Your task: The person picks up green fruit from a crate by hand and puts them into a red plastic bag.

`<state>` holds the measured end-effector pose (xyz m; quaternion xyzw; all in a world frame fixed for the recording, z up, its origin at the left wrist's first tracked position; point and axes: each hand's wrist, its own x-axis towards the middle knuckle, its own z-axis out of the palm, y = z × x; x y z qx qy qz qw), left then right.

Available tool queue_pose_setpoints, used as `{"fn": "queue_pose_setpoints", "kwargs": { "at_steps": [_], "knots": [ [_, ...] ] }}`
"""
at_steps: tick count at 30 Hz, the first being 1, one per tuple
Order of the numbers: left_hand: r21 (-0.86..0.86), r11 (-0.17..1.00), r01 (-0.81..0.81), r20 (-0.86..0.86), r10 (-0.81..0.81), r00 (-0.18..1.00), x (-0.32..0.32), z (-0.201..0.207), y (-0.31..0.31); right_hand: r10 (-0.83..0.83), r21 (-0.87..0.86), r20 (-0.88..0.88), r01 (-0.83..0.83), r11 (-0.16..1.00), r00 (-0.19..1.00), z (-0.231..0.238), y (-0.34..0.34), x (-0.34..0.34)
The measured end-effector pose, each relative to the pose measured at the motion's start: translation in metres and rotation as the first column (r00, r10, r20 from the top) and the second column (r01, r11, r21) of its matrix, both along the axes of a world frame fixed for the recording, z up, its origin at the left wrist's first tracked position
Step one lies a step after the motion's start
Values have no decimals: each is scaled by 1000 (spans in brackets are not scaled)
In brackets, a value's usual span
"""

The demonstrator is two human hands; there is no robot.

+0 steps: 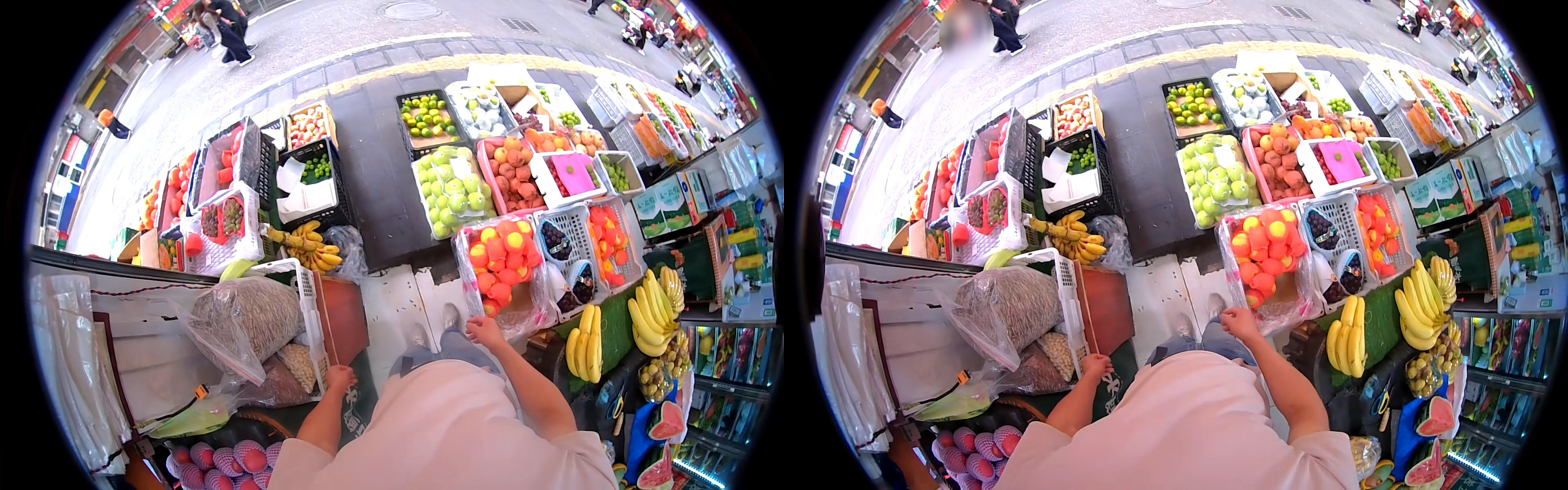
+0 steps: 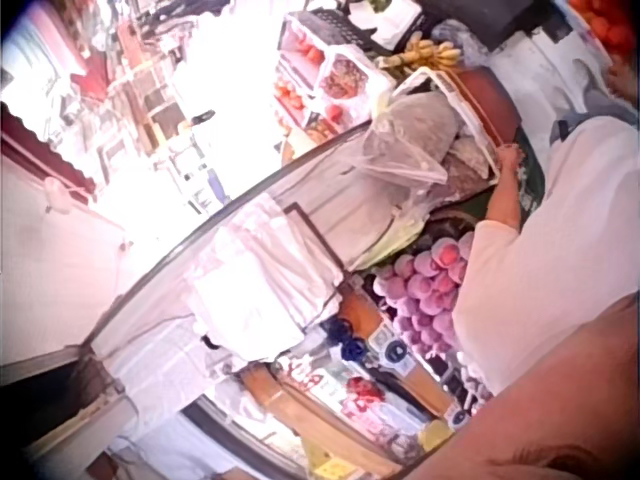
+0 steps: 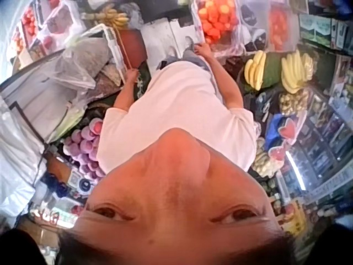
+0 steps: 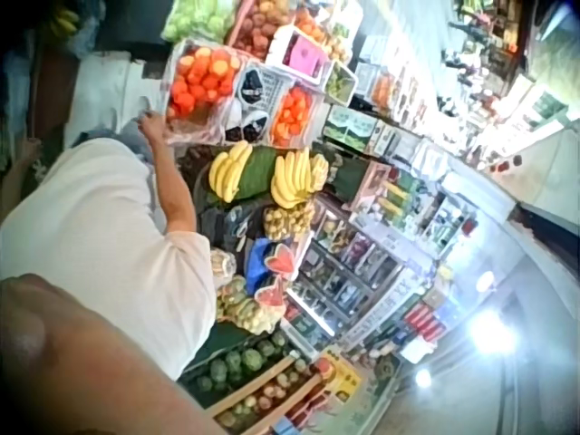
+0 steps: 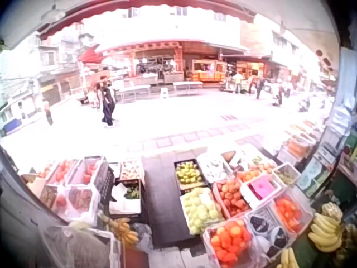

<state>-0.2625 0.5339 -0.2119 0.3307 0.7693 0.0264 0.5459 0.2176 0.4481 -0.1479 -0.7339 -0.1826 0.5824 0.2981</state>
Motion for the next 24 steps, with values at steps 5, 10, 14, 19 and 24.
{"fn": "queue_pose_setpoints", "kwargs": {
  "at_steps": [5,10,14,19,24],
  "knots": [
    [132,991,22,127,-39,991,87,-11,25,5,-57,-24,-6,998,1000,-17,36,26],
    [303,898,319,-11,-332,943,179,31,78,-233,35,-203,245,969,951,-10,110,57],
    [437,779,449,-249,-375,893,195,54,136,-356,-98,-338,344,934,871,-24,173,70],
    [482,802,353,-316,-217,924,190,67,225,-275,-59,-588,299,953,761,-79,262,85],
    [259,892,372,-493,-208,844,118,-3,300,-257,-175,-579,190,966,774,-51,449,73]
  ]
}}
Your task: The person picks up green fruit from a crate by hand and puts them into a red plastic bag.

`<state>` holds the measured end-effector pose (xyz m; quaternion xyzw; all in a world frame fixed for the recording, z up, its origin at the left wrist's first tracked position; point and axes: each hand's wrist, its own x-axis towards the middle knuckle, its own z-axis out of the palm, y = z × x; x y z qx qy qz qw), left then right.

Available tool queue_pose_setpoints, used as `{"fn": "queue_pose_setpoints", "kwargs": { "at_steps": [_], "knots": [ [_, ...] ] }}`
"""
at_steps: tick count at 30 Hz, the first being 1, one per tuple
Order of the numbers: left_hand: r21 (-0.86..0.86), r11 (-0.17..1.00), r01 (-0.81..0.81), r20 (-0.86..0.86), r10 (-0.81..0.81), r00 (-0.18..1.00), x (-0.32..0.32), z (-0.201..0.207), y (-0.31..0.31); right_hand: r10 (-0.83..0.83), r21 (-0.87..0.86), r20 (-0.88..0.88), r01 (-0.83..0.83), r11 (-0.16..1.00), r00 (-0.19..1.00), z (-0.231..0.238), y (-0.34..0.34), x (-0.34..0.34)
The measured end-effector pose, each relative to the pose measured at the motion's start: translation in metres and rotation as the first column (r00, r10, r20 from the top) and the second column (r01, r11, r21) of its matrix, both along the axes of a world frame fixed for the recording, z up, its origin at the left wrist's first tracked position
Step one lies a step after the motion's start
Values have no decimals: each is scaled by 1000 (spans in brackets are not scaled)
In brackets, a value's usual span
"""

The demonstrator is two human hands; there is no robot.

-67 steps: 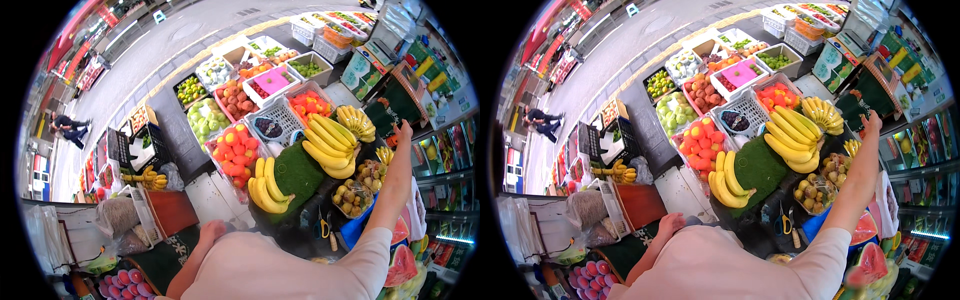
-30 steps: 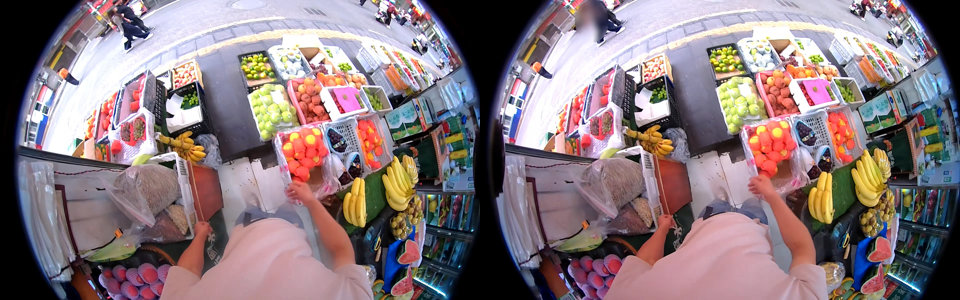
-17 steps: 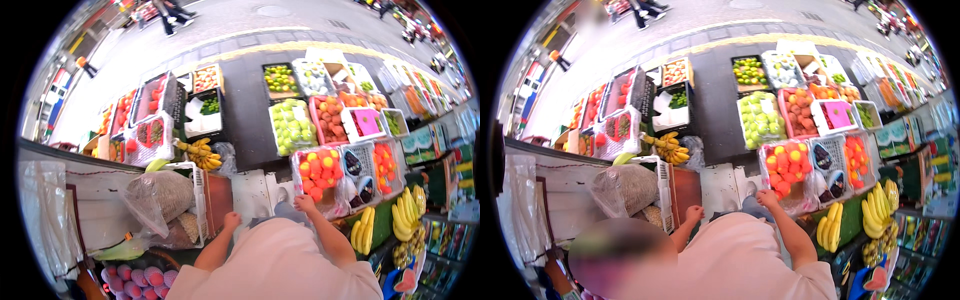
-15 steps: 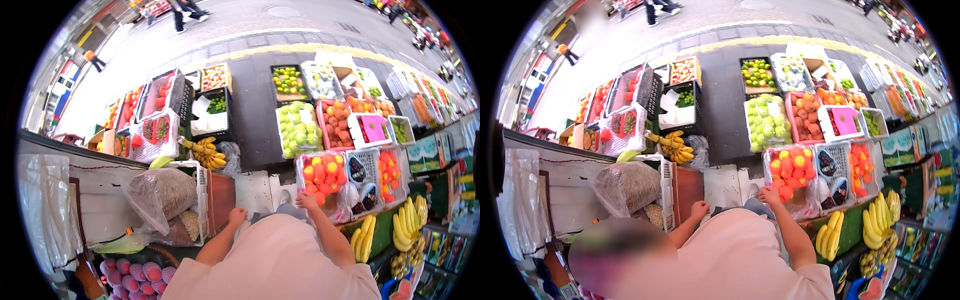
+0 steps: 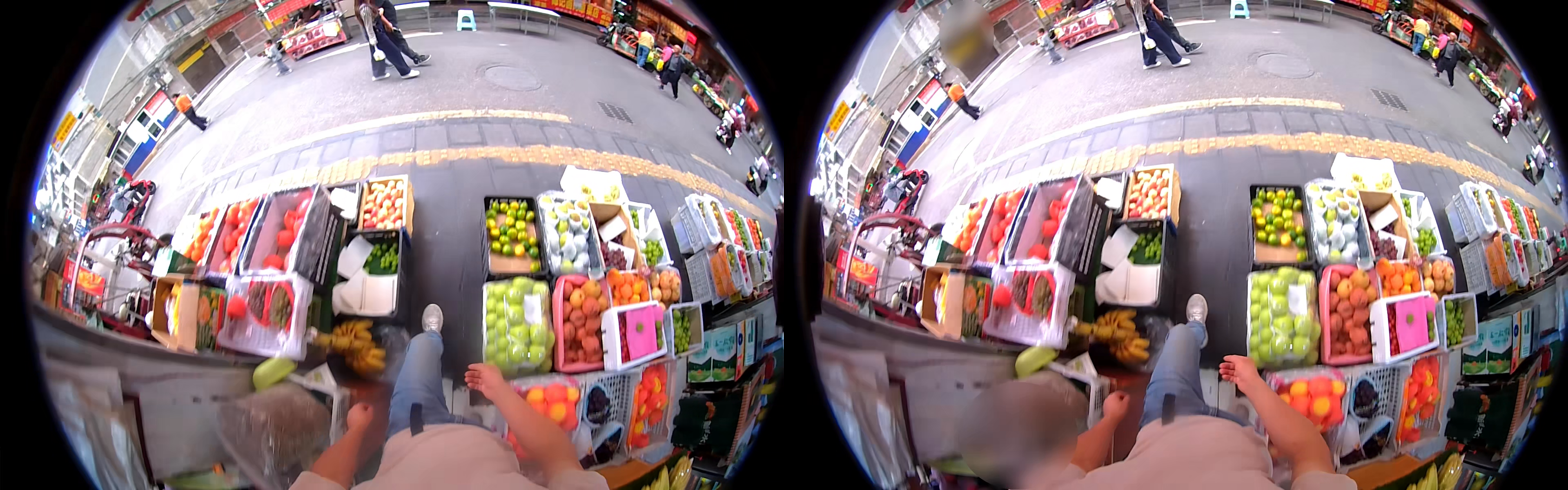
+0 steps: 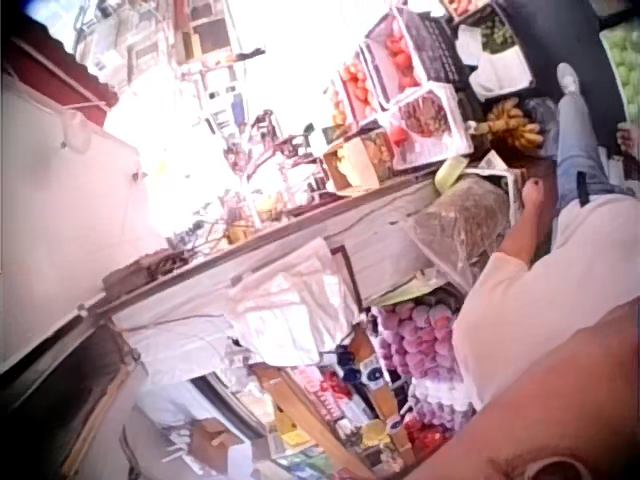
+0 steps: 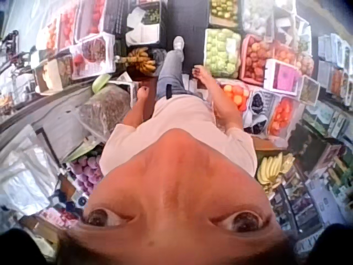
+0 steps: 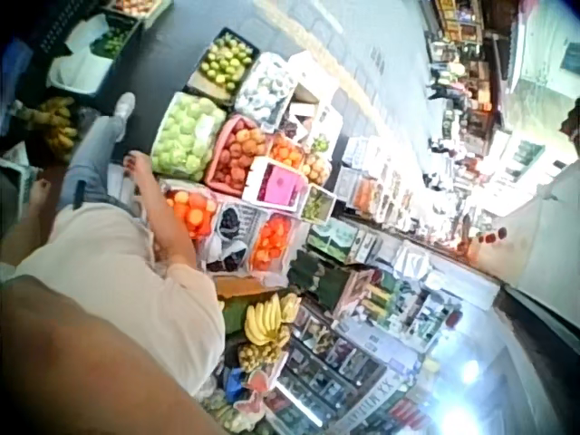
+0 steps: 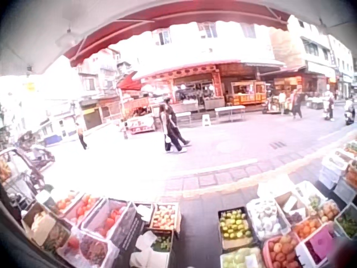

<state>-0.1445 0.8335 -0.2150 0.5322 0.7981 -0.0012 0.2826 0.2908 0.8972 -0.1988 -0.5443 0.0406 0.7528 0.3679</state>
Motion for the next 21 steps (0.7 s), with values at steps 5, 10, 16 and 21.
{"fn": "queue_pose_setpoints", "kwargs": {
  "at_steps": [5,10,16,21],
  "knots": [
    [-225,974,-7,36,15,999,-34,-28,153,-79,44,75,76,996,994,13,205,30],
    [-134,926,353,135,-336,932,30,44,436,-191,-70,333,226,972,924,20,296,94],
    [59,894,445,181,-448,876,164,77,733,-227,-185,600,409,894,767,-28,297,156],
    [-89,758,646,399,-567,721,370,115,860,-294,-386,694,685,617,657,-54,308,164]
  ]
}}
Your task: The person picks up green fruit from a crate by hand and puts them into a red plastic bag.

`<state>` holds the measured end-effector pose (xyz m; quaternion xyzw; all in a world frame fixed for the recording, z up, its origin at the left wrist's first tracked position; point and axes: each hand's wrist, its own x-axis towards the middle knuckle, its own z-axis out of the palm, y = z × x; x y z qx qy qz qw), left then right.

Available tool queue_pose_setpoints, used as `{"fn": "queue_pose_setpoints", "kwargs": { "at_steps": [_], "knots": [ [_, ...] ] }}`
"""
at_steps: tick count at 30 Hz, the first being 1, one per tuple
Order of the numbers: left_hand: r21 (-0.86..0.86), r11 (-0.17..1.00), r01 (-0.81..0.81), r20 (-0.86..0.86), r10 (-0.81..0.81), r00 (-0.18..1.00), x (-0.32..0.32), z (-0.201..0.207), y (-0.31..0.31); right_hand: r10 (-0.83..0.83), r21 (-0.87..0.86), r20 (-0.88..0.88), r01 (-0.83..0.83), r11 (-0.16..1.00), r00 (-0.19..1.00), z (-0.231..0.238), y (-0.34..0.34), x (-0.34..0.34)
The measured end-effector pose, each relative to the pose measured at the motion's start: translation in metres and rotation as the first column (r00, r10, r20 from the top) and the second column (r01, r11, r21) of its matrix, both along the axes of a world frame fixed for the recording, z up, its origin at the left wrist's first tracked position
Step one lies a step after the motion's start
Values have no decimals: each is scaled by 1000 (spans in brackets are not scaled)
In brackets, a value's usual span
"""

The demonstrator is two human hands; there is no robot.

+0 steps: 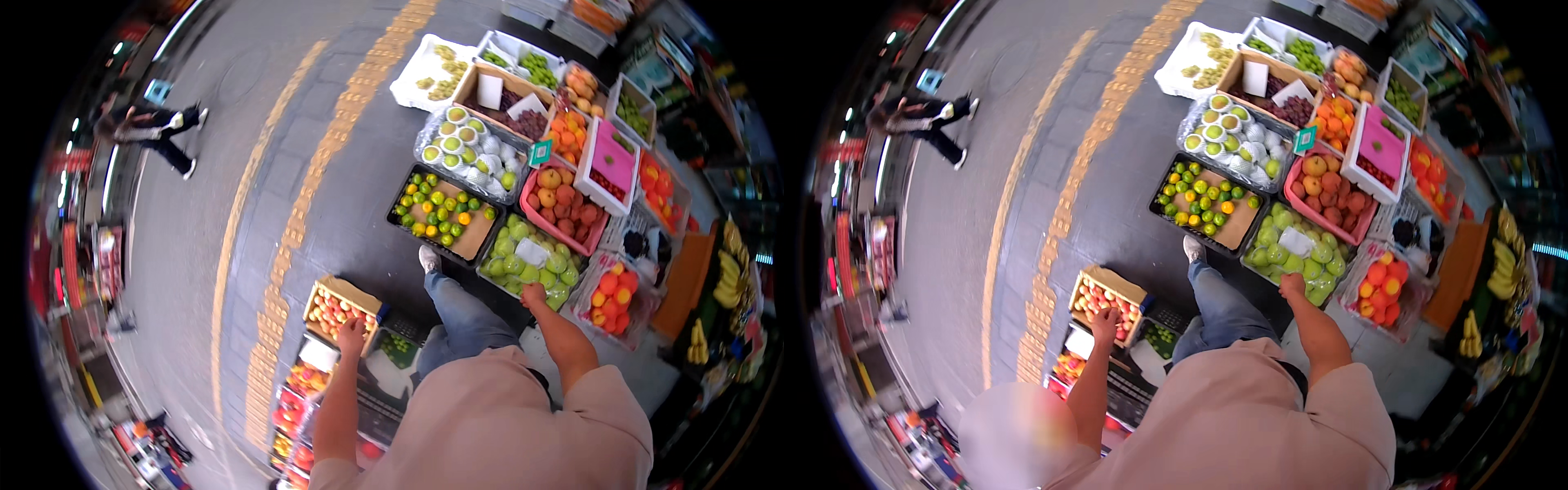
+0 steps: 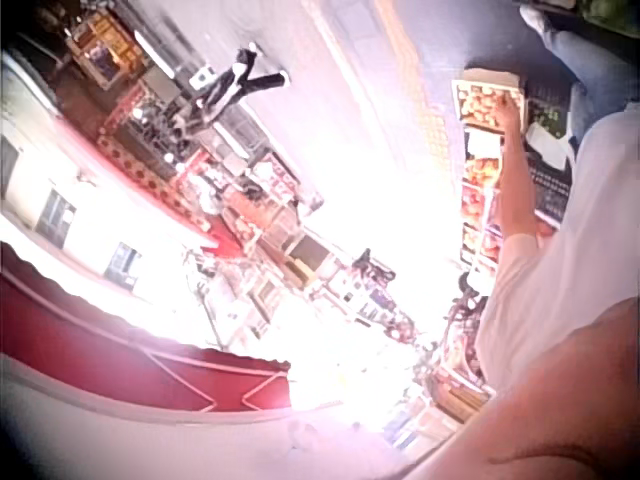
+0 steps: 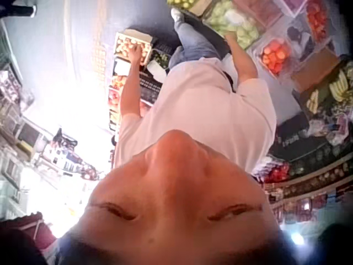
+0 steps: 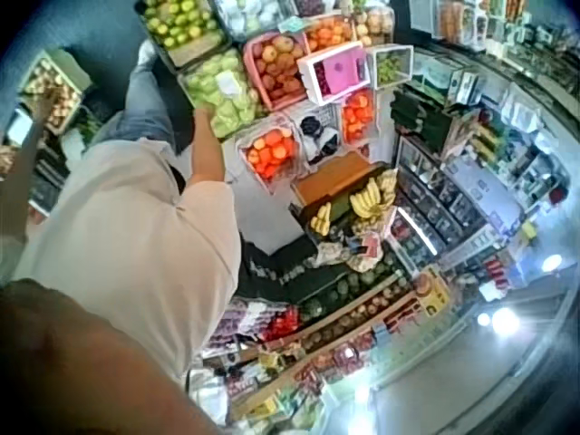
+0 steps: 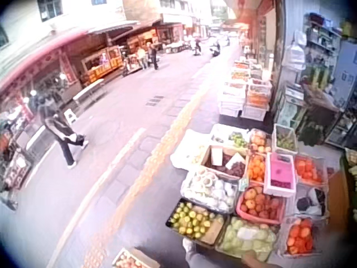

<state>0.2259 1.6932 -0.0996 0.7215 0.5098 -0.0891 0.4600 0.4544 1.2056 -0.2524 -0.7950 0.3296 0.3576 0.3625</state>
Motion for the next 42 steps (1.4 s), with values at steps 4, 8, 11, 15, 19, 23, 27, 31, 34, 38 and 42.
{"fn": "queue_pose_setpoints", "kwargs": {
  "at_steps": [4,8,11,15,19,23,27,31,34,38,42],
  "knots": [
    [-44,954,298,-38,-300,953,108,-21,77,-106,-36,-57,104,994,993,-51,72,4],
    [-128,805,580,-89,-592,801,227,-45,121,-269,162,-113,285,945,956,-120,171,14],
    [-152,613,776,-126,-790,600,313,-82,160,-516,350,-148,533,770,843,-75,248,73],
    [-161,223,962,-155,-968,198,431,-158,161,-751,323,-124,742,588,649,-113,282,119],
    [-94,-32,995,-46,-998,-36,507,-249,137,-200,-159,155,224,961,967,-231,270,110],
    [-45,-272,961,81,-960,-268,556,-322,97,-523,-209,258,576,790,812,-317,265,142],
    [274,-621,735,229,-700,-677,569,-425,26,-651,-225,462,790,570,602,-376,228,201],
    [679,-555,480,215,-474,-854,557,-473,-76,-629,-226,444,759,611,638,-383,227,213],
    [789,-480,384,182,-414,-892,559,-525,-131,-674,-48,514,802,595,531,-403,239,186],
    [513,-764,391,89,-406,-910,548,-566,-162,-710,143,556,792,594,432,-451,241,140],
    [260,-867,425,160,-395,-905,566,-563,-134,-773,346,422,704,621,474,-414,293,138]
  ]
}}
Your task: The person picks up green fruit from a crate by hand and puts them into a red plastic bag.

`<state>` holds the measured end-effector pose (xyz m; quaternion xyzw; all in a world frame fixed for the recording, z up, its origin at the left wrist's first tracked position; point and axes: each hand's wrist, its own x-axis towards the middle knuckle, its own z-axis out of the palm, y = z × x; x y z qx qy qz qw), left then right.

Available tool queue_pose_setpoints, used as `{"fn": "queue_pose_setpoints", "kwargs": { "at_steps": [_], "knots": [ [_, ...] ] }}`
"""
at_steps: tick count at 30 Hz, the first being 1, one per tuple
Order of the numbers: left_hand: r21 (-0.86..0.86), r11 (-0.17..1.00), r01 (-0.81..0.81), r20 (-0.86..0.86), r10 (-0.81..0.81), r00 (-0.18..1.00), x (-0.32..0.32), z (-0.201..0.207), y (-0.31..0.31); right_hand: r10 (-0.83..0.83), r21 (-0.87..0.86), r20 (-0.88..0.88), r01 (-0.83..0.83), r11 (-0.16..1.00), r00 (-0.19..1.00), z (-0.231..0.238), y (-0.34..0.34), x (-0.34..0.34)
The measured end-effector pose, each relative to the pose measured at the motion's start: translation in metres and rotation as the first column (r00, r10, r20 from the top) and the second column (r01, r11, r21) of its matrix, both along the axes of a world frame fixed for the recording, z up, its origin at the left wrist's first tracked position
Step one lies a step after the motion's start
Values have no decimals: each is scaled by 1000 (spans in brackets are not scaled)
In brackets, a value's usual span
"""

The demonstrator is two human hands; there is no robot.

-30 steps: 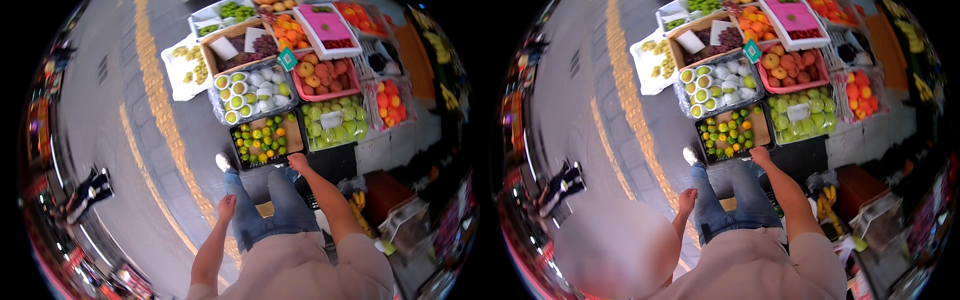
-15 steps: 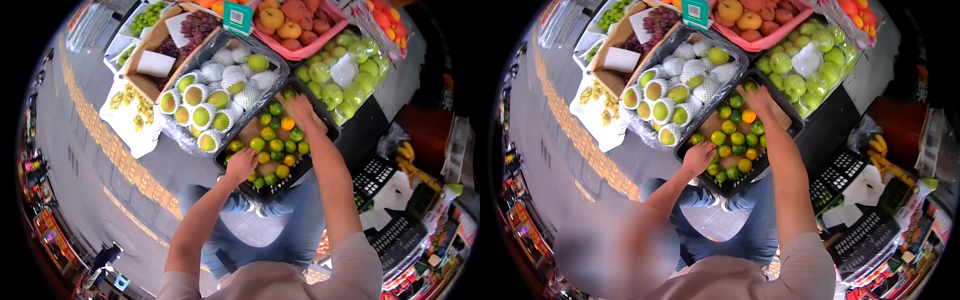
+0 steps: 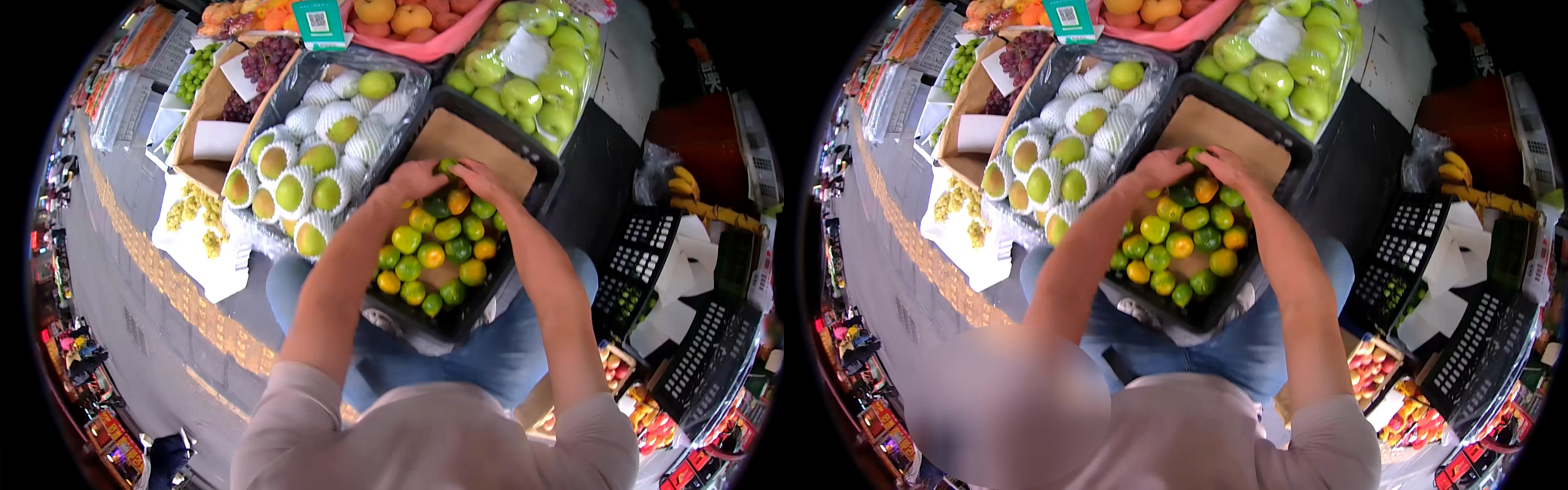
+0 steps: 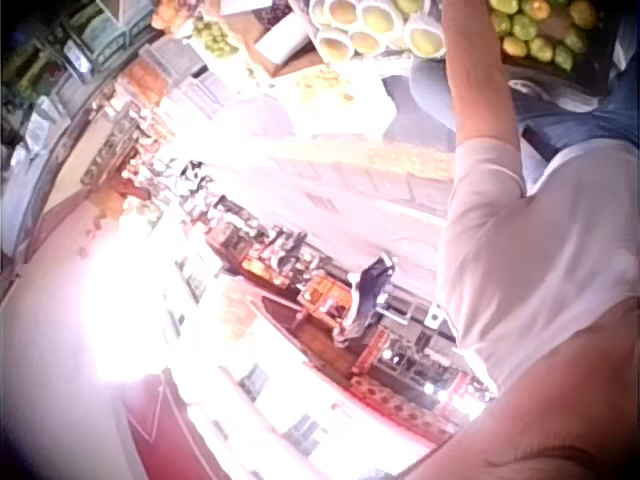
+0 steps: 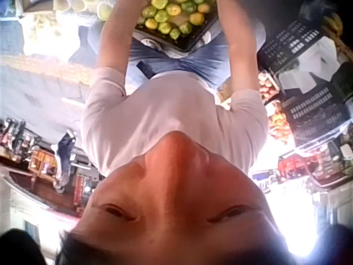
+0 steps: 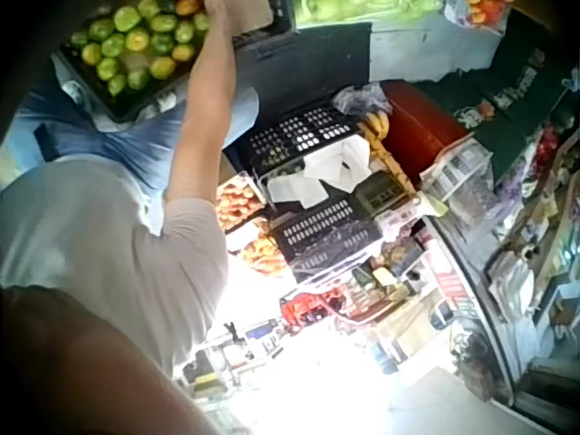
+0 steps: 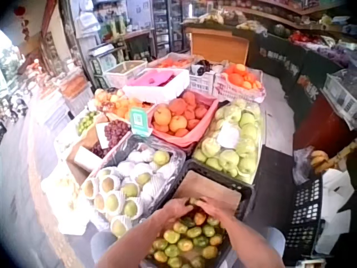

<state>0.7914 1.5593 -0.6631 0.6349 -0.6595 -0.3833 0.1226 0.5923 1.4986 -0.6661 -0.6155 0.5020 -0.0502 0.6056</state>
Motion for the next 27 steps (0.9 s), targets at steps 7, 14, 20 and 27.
{"fn": "queue_pose_setpoints", "kwargs": {
  "at_steps": [7,14,20,27],
  "knots": [
    [40,994,103,-203,-93,975,38,11,89,-212,221,276,153,963,937,34,116,-10],
    [-368,911,187,18,-194,981,23,68,169,33,-513,53,-1,859,998,78,205,-3],
    [-400,916,42,64,-17,998,38,77,196,73,-634,-433,-361,684,899,90,135,-25],
    [-464,883,-69,137,148,979,38,63,193,96,-210,-454,-212,954,886,-24,86,-54]
  ]
}}
